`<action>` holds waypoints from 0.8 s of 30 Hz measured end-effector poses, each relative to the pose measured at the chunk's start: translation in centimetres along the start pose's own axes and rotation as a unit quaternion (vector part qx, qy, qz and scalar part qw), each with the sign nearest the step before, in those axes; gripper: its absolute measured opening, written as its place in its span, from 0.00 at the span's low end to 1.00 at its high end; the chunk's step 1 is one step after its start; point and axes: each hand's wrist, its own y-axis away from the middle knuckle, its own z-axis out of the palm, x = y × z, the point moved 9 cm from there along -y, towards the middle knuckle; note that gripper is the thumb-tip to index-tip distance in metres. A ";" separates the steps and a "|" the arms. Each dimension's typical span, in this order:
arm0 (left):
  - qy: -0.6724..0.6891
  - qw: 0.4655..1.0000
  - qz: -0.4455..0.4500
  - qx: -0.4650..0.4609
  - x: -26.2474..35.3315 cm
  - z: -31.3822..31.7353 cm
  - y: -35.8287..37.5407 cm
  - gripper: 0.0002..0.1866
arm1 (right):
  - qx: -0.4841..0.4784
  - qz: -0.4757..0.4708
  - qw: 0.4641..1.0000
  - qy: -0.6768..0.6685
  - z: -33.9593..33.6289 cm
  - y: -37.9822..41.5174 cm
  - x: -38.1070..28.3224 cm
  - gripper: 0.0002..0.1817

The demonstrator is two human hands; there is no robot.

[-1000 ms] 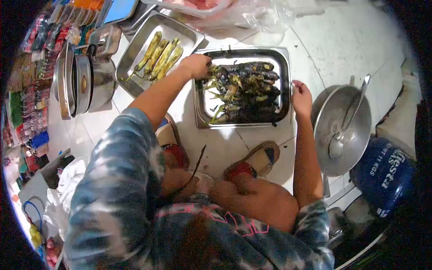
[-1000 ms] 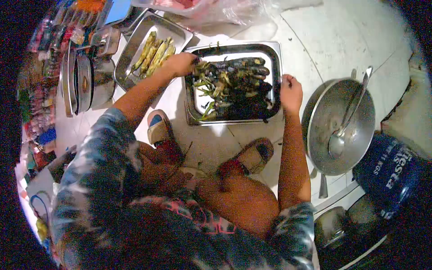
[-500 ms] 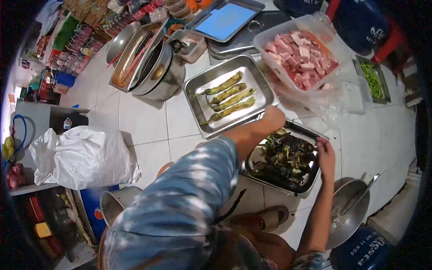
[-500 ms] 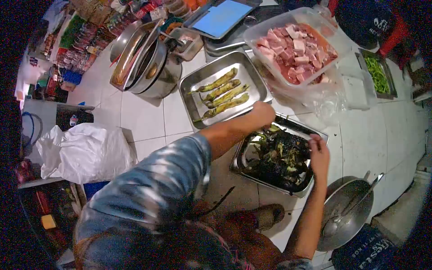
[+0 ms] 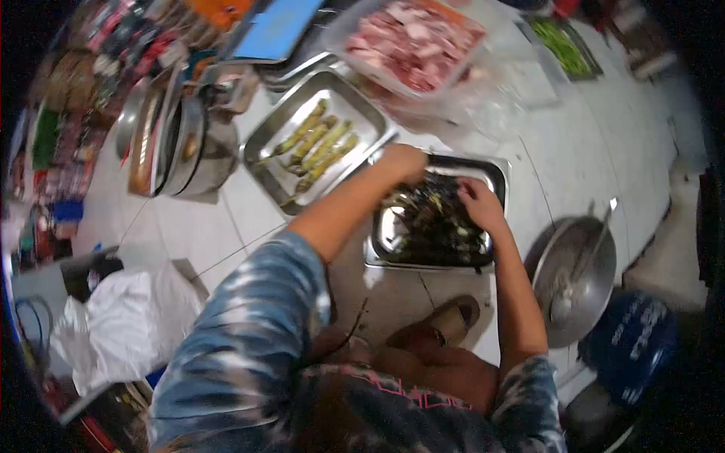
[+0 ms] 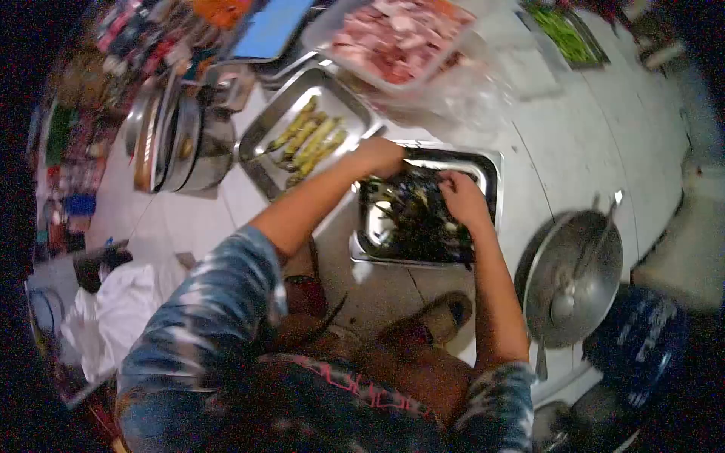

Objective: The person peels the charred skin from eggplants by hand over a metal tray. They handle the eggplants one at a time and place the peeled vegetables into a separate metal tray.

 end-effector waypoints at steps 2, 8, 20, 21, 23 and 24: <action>-0.021 0.998 -0.005 -0.054 -1.6 1.8 -0.1 0.14 | -0.003 0.012 1.000 0.009 0.0 0.4 0.9 0.13; 0.027 0.992 -0.110 -0.046 -4.3 2.6 1.5 0.29 | 0.003 0.026 0.999 0.020 0.2 0.7 2.5 0.14; -0.001 0.990 -0.105 -0.090 -5.7 9.3 -0.1 0.13 | 0.022 0.080 0.996 -0.031 -1.1 1.0 4.3 0.13; -0.001 0.988 -0.104 -0.114 -5.7 9.9 -0.2 0.14 | 0.020 0.082 0.996 -0.033 -1.1 1.0 4.3 0.13; -0.003 0.982 -0.102 -0.162 -5.7 11.3 -0.2 0.15 | 0.016 0.085 0.996 -0.036 -1.1 1.0 4.4 0.13; -0.008 0.985 -0.077 -0.157 -5.1 10.9 0.0 0.16 | 0.013 0.091 0.995 -0.027 -1.2 0.9 4.4 0.12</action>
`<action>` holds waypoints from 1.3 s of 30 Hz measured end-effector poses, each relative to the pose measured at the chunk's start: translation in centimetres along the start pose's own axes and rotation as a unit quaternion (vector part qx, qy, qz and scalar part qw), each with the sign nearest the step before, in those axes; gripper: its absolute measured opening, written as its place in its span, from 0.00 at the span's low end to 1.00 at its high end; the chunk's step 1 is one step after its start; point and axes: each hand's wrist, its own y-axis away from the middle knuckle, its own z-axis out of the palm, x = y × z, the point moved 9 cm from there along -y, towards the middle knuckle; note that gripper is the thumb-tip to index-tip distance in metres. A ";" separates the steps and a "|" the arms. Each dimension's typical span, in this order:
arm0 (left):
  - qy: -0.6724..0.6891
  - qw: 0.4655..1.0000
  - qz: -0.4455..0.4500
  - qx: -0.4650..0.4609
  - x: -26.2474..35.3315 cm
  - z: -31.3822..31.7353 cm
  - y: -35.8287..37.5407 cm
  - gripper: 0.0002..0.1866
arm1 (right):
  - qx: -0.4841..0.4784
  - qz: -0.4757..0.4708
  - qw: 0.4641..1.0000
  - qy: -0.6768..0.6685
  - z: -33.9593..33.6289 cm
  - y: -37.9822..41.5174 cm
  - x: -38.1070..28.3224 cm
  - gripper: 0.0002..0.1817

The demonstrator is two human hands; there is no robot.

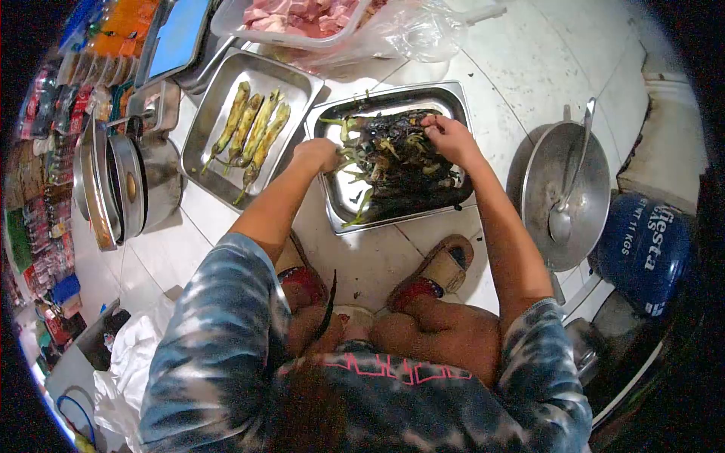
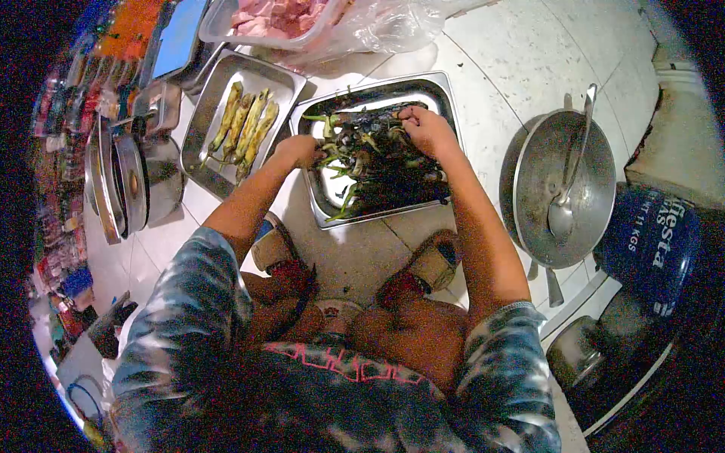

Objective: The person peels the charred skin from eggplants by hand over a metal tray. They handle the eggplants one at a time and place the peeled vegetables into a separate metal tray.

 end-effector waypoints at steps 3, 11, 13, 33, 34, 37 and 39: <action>-0.037 0.999 0.019 0.008 0.6 -1.7 0.5 0.17 | 0.012 -0.024 0.999 -0.044 0.0 -0.8 0.5 0.12; -0.090 0.971 0.118 0.187 7.1 -14.9 8.9 0.16 | 0.025 -0.059 0.996 -0.068 -4.0 -0.4 -4.2 0.14; -0.108 0.957 0.136 0.231 8.8 -17.0 11.5 0.16 | -0.046 -0.116 0.985 -0.118 -4.3 0.1 -7.3 0.15; 0.147 0.830 0.370 0.391 10.6 -23.2 17.7 0.15 | 0.084 -0.134 0.950 -0.271 -10.8 4.5 -15.6 0.11; 0.162 0.856 0.360 0.335 11.1 -22.4 16.9 0.17 | 0.090 -0.118 0.949 -0.280 -11.1 4.8 -15.8 0.11; 0.210 0.832 0.368 0.357 12.0 -22.1 17.1 0.17 | 0.118 -0.099 0.936 -0.317 -12.0 5.2 -15.7 0.10; 0.200 0.799 0.365 0.435 12.3 -22.4 18.2 0.16 | 0.142 -0.099 0.926 -0.336 -12.5 5.5 -15.6 0.10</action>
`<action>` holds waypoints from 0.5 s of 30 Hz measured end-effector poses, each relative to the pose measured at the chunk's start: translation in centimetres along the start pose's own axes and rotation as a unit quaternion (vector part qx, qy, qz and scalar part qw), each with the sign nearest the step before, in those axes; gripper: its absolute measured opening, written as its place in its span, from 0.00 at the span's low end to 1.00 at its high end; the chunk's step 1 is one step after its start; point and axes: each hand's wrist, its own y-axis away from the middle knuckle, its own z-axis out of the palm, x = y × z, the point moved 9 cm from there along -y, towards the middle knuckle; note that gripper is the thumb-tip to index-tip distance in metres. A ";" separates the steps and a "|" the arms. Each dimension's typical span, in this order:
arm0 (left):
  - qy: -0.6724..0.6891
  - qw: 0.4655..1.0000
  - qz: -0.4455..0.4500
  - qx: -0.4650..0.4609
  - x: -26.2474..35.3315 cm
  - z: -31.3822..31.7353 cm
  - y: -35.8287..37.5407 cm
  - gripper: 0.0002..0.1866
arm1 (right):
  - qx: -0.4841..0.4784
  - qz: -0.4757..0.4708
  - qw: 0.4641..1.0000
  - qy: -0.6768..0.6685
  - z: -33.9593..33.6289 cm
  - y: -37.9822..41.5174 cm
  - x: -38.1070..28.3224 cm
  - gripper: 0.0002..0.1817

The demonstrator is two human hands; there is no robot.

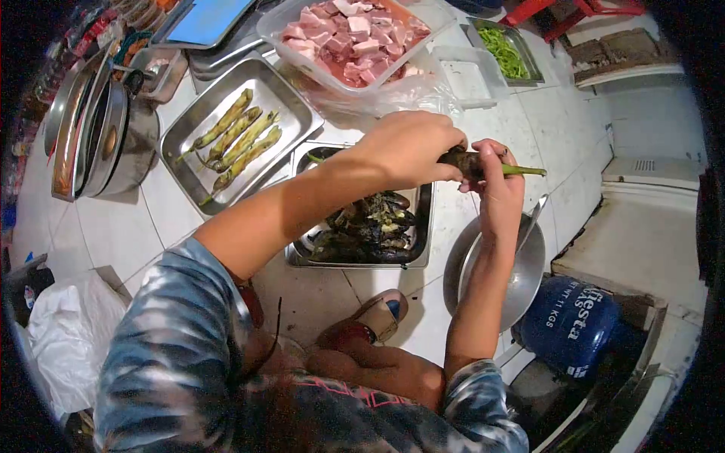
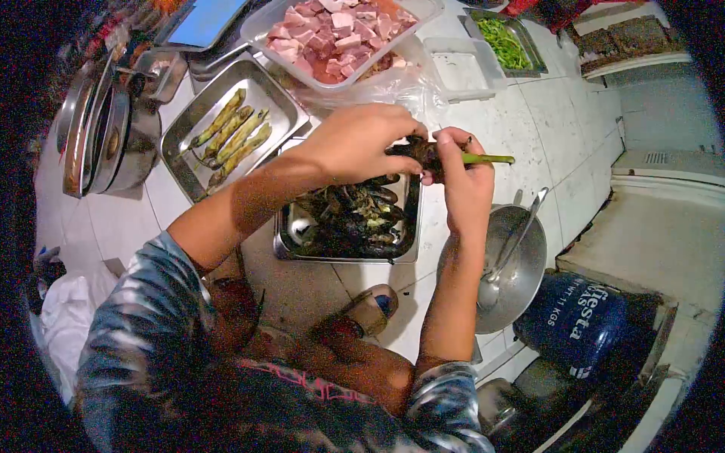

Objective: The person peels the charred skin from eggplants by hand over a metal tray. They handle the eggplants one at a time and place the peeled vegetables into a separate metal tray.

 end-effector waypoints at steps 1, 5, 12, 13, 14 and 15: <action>-0.009 1.000 0.010 0.028 0.3 -0.2 0.0 0.15 | 0.012 -0.006 1.000 -0.005 -0.1 0.1 -0.3 0.10; -0.073 0.991 0.031 0.105 1.8 -1.0 0.5 0.11 | 0.063 -0.027 0.998 0.013 -0.9 0.4 -1.1 0.11; -0.112 0.986 0.046 0.112 3.2 -0.6 0.9 0.08 | 0.099 -0.038 0.992 0.067 -1.5 0.7 -1.2 0.12; -0.111 0.983 0.047 0.138 3.3 -0.8 1.0 0.08 | 0.105 -0.035 0.990 0.088 -1.4 0.9 -1.5 0.12; -0.102 0.986 0.033 0.127 3.1 -0.5 1.0 0.08 | 0.106 -0.023 0.991 0.078 -1.2 1.1 -1.5 0.12; -0.088 0.986 0.044 0.133 3.1 -0.4 1.0 0.08 | 0.123 -0.043 0.985 0.117 -1.7 1.0 -1.4 0.12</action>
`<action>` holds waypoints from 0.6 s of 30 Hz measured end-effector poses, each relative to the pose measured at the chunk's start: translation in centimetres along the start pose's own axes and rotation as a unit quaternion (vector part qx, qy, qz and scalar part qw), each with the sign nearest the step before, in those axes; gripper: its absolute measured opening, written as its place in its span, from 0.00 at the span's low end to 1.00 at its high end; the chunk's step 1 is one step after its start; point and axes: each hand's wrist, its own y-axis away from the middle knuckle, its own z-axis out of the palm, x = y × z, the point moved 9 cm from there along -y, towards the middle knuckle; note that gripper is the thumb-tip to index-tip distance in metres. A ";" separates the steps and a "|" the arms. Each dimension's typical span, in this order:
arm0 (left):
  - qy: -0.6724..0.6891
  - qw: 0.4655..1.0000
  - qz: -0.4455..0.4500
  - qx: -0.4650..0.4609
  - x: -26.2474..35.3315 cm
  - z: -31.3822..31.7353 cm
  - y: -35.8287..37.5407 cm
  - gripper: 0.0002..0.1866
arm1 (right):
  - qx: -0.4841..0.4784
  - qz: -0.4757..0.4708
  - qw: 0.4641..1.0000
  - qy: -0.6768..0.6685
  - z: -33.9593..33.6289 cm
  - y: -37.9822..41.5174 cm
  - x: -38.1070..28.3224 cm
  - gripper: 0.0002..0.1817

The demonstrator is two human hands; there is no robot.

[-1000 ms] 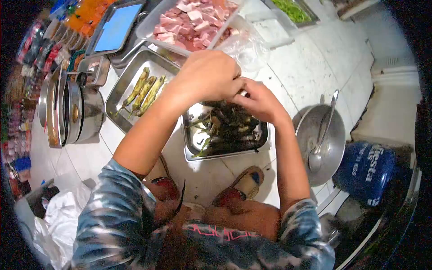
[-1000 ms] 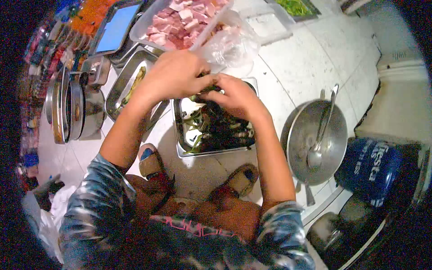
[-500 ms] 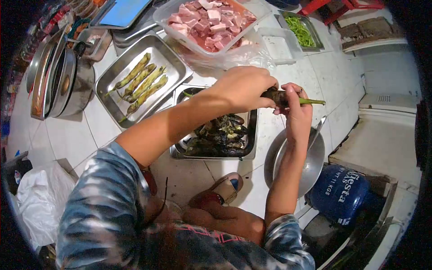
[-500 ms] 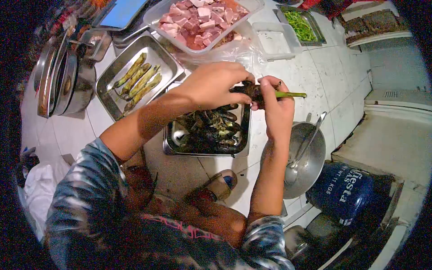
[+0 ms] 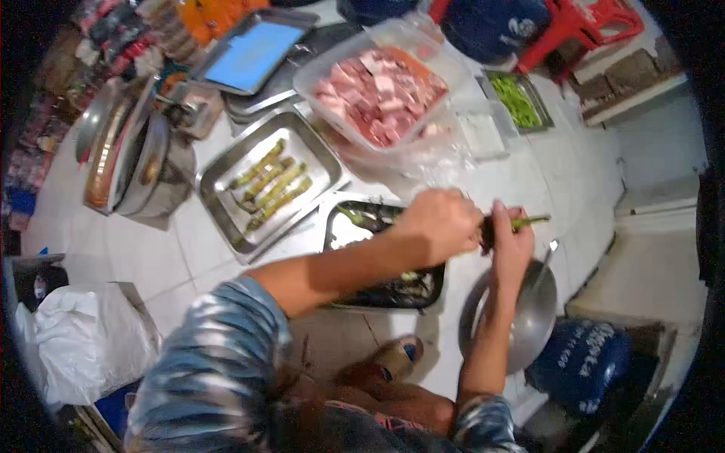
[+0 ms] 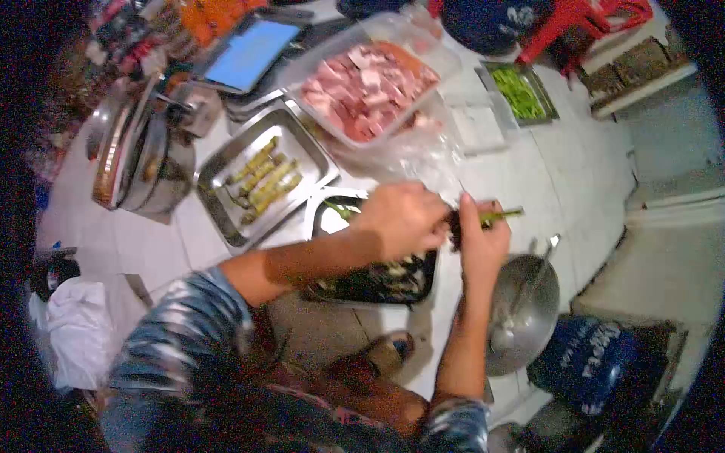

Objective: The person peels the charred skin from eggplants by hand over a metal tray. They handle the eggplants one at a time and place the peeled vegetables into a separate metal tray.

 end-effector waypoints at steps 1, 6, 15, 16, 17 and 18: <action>-0.005 1.000 0.001 0.001 0.0 0.2 0.0 0.08 | 0.005 0.010 1.000 0.021 -0.2 0.2 -0.1 0.11; 0.040 0.997 0.032 0.049 0.1 -0.6 0.4 0.10 | -0.041 0.007 0.999 -0.012 0.4 -1.0 1.7 0.11; 0.045 0.995 -0.011 0.084 -1.6 0.0 0.7 0.08 | -0.049 0.020 0.998 -0.045 1.8 -1.2 1.7 0.13; 0.050 0.995 -0.008 0.084 -1.6 0.1 0.7 0.08 | -0.053 0.022 0.997 -0.043 1.7 -1.2 1.7 0.13; 0.056 0.995 -0.005 0.085 -1.7 0.2 0.7 0.08 | -0.056 0.024 0.997 -0.041 1.7 -1.2 1.8 0.13; 0.062 0.995 -0.007 0.080 -1.6 0.4 0.7 0.08 | -0.059 0.019 0.998 -0.020 1.5 -1.4 1.9 0.12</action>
